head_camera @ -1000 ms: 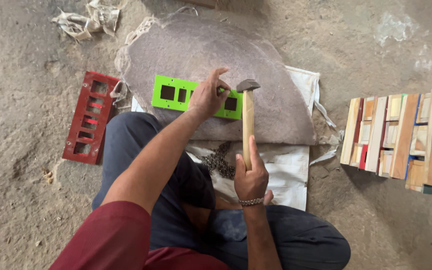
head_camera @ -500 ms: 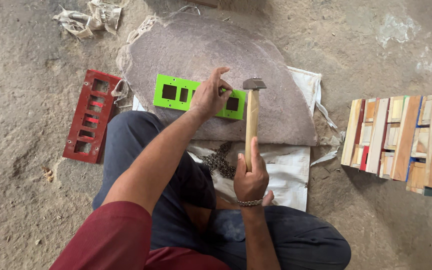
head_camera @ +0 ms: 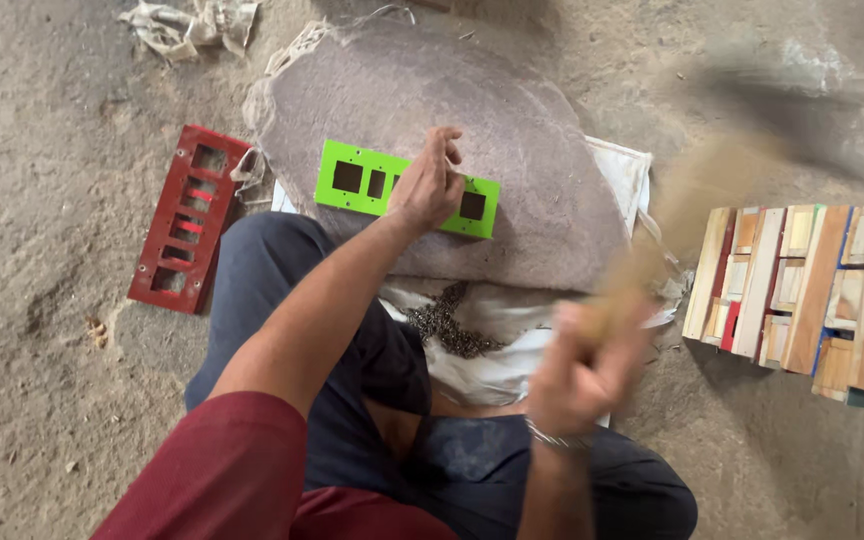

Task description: The person sits on the floor and uses a hammer to drive nails into colorful plastic frames placed on a cushion. They assemble the frames into wooden boxes and stack the completed units on the floor.

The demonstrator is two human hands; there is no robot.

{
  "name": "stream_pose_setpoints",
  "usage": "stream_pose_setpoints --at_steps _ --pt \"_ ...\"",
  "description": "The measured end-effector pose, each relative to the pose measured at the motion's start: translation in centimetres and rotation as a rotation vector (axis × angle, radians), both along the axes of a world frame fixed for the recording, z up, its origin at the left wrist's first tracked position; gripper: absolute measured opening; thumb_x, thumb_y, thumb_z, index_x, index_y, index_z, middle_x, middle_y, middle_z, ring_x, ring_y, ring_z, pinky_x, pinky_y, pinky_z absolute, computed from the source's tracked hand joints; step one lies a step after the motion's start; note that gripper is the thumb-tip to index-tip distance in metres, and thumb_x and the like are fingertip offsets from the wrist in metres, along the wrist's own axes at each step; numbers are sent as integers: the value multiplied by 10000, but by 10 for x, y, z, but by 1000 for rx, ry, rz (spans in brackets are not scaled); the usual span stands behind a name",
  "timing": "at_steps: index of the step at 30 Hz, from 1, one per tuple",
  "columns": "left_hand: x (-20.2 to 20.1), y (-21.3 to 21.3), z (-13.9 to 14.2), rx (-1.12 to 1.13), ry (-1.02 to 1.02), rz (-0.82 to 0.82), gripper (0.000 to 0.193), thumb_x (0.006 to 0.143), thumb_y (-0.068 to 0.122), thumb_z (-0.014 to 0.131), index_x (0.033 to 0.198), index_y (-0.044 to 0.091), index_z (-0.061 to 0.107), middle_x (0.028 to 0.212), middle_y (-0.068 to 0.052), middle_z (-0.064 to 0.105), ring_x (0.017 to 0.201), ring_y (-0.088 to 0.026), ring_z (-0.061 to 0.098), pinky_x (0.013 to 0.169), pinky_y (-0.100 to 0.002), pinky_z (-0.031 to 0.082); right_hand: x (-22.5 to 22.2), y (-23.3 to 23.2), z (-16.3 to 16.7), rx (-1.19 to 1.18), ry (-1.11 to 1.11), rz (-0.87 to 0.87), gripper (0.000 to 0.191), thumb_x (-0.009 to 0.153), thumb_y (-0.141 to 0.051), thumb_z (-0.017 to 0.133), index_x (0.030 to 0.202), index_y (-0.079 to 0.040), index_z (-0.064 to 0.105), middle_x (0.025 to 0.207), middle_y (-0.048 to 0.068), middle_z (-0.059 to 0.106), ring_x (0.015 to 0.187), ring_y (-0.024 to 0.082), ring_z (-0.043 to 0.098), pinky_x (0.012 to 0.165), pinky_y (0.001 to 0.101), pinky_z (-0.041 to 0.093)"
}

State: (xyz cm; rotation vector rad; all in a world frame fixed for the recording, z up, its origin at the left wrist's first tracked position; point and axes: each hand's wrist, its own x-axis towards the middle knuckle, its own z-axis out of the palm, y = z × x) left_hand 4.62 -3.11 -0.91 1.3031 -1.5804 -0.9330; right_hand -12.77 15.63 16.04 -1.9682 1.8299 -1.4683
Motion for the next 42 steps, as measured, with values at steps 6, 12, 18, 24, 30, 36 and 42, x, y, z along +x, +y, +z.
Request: stream_pose_setpoints --at_steps 6,12,18,24,30,36,42 --pt "1 -4 -1 55 2 3 529 873 -12 545 1361 96 369 1099 -153 627 885 -337 692 827 -471 542 20 7 -45 -189 93 -91 357 1093 -67 683 1365 -12 458 1024 126 671 859 237 695 814 378 599" --pt "-1 -3 -8 16 6 15 409 907 -10 517 1280 97 388 1085 -181 618 967 -442 645 828 -515 510 46 -13 -80 574 118 1 571 921 -102 667 1463 32 547 1184 293 709 1013 381 722 855 466 593" --pt "1 -3 -9 -2 -13 55 387 883 3 533 1234 105 403 1129 -210 595 996 -455 637 838 -521 520 55 -8 -66 125 -18 -53 527 1018 -88 666 1502 12 485 1250 292 695 1061 325 745 851 416 613" --pt "2 0 0 72 -8 35 384 874 12 545 1221 101 407 1118 -193 599 995 -434 645 846 -513 517 41 -7 -88 645 23 -128 586 948 -107 653 1512 -36 512 979 234 757 819 311 756 704 391 616" --pt "1 0 1 64 -44 34 374 886 23 571 1218 100 417 1105 -183 610 965 -421 652 832 -501 521 37 1 -92 394 101 -109 568 946 -122 675 1488 -37 524 993 255 736 850 340 749 716 407 610" --pt "2 -1 7 -18 -35 28 379 898 -2 541 1242 93 414 1066 -168 630 940 -406 669 820 -482 538 15 4 -80 538 101 -95 662 926 -141 684 1548 -95 463 988 224 755 773 292 731 653 405 595" --pt "-10 25 19 64 -114 -96 413 893 97 605 1273 108 445 1053 -178 654 888 -375 681 774 -488 550 -2 47 -67 832 -562 -251 741 902 -106 681 1582 -170 396 773 89 677 496 114 535 395 287 438"
